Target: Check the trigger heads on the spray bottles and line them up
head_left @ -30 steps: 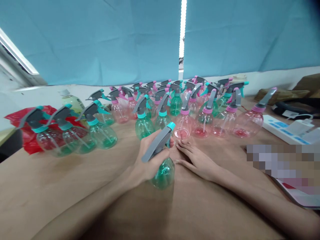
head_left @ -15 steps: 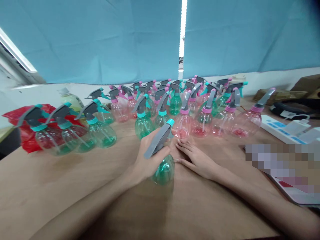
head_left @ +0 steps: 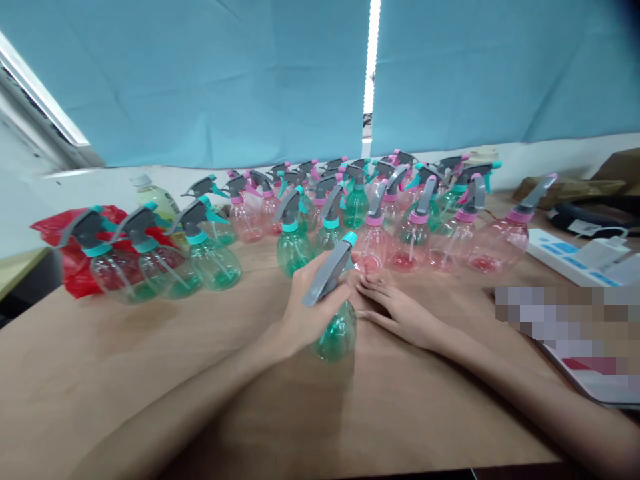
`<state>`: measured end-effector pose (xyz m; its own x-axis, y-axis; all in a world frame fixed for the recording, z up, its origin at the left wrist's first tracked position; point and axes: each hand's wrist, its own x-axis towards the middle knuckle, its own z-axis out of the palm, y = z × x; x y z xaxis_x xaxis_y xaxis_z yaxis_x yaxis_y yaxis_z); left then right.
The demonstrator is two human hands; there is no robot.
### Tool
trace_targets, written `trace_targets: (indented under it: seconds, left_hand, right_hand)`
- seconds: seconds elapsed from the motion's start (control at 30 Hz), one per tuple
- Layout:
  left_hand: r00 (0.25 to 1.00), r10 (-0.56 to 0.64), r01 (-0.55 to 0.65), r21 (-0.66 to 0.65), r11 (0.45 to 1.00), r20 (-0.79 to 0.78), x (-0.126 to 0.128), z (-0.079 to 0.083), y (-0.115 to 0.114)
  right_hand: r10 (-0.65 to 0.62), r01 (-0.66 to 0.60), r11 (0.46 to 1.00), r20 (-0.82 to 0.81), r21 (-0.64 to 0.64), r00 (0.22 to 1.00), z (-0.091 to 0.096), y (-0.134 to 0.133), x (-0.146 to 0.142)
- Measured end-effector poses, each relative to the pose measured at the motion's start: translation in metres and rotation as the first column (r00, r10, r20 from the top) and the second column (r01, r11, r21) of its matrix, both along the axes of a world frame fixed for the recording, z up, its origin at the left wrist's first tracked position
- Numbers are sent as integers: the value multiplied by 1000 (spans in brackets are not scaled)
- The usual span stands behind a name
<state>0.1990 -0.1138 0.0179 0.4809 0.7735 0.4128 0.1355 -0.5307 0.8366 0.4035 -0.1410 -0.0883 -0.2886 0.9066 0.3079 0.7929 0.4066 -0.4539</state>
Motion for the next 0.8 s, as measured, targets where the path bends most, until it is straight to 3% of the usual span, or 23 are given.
trace_targets:
  seconds: [0.8]
  left_hand:
    - [998,-14,16,43,999,-59,-4,10,2]
  right_hand:
    - [18,-18,1000,-6,12,1000,1,0,2]
